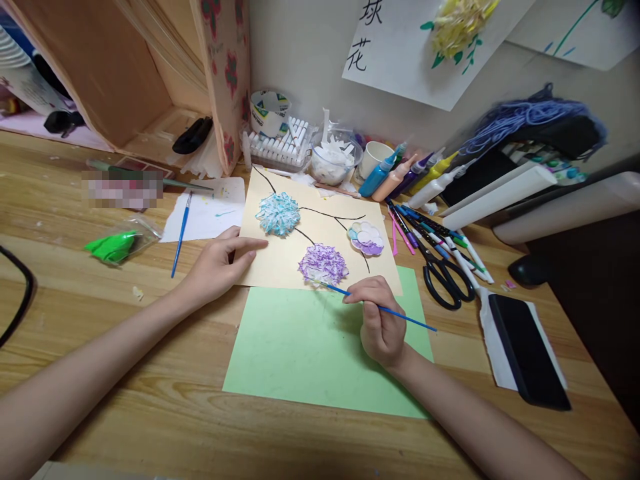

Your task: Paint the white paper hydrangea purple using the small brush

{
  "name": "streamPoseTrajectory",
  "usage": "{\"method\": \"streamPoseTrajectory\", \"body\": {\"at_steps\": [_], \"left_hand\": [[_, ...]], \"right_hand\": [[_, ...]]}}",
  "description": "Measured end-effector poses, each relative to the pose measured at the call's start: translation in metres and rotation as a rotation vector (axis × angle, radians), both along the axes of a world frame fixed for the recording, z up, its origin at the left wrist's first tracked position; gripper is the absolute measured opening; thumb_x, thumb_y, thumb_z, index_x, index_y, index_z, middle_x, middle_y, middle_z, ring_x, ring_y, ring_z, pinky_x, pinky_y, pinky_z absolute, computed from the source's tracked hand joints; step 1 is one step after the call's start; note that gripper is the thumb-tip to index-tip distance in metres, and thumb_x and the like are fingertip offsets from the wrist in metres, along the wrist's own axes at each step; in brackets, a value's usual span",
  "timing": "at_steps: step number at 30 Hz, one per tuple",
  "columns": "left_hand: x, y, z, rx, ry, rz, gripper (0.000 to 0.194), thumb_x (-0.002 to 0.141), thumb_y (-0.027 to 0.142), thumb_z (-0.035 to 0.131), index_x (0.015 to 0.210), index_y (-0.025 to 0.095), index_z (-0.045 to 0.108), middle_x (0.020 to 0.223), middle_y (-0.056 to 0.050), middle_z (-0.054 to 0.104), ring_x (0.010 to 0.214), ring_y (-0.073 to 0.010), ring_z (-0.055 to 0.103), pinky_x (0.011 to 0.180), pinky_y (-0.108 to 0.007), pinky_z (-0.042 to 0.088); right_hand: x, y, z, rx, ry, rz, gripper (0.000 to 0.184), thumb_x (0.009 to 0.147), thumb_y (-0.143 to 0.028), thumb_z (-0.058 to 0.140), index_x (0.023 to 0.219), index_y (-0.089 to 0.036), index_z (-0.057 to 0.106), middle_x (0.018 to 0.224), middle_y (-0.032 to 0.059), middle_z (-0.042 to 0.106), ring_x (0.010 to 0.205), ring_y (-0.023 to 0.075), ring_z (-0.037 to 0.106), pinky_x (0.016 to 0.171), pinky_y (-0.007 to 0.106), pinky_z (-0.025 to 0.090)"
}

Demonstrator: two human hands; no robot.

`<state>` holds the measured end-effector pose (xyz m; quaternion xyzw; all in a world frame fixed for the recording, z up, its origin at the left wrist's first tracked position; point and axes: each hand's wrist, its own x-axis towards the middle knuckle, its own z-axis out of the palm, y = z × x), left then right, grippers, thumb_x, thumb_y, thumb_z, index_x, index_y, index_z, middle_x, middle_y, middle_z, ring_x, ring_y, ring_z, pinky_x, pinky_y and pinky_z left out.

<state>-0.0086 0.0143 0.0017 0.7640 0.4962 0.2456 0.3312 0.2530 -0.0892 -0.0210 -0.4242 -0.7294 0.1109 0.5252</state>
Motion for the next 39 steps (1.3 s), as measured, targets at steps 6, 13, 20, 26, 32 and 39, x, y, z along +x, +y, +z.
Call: {"method": "streamPoseTrajectory", "body": {"at_steps": [6,13,20,26,32,39], "left_hand": [[-0.0003,0.0002,-0.0003,0.003,0.009,0.001,0.034,0.088,0.029,0.050,0.112,0.018,0.072,0.074,0.002,0.036,0.065,-0.0147,0.042,0.066,-0.028,0.038],[-0.0005,0.0004,-0.0002,0.007,0.015,0.002,0.034,0.089,0.029,0.050,0.112,0.019,0.072,0.074,0.002,0.036,0.065,-0.0148,0.042,0.067,-0.028,0.039],[-0.0007,0.0013,-0.0006,0.010,0.019,-0.002,0.034,0.089,0.030,0.050,0.113,0.019,0.072,0.073,0.002,0.036,0.065,-0.0149,0.042,0.068,-0.029,0.038],[0.0000,0.0005,0.0009,0.005,0.024,0.003,0.034,0.089,0.030,0.050,0.112,0.019,0.072,0.073,0.002,0.036,0.065,-0.0148,0.043,0.068,-0.029,0.039],[0.0000,0.0008,0.0004,0.011,0.024,0.000,0.034,0.088,0.031,0.050,0.112,0.019,0.072,0.072,0.002,0.036,0.065,-0.0151,0.043,0.068,-0.028,0.039],[0.0001,0.0012,-0.0001,0.014,0.017,-0.004,0.035,0.088,0.030,0.050,0.112,0.018,0.072,0.072,0.002,0.035,0.065,-0.0152,0.042,0.068,-0.029,0.039]], "right_hand": [[0.0002,0.0001,-0.0008,0.015,0.049,-0.066,0.021,0.094,-0.018,0.038,0.094,-0.023,0.058,0.077,0.0028,0.062,0.075,0.0193,0.058,0.067,0.036,0.043],[0.0017,0.0017,-0.0026,0.028,0.082,-0.115,0.020,0.094,-0.020,0.037,0.090,-0.023,0.057,0.073,0.0020,0.060,0.072,0.0194,0.056,0.066,0.036,0.041],[0.0019,0.0023,-0.0020,0.053,0.118,-0.122,0.021,0.093,-0.019,0.038,0.089,-0.023,0.057,0.073,0.0016,0.060,0.071,0.0191,0.057,0.066,0.036,0.041],[0.0032,0.0037,-0.0021,0.024,0.086,-0.128,0.021,0.093,-0.017,0.038,0.089,-0.023,0.057,0.074,0.0022,0.061,0.072,0.0191,0.057,0.066,0.036,0.041],[0.0055,0.0040,-0.0016,0.042,0.159,-0.129,0.022,0.093,-0.020,0.038,0.085,-0.023,0.058,0.070,0.0016,0.058,0.069,0.0190,0.056,0.065,0.036,0.041],[0.0064,0.0067,-0.0035,0.009,0.197,-0.132,0.022,0.093,-0.017,0.039,0.087,-0.022,0.059,0.076,0.0020,0.061,0.074,0.0189,0.057,0.067,0.034,0.042]]}}
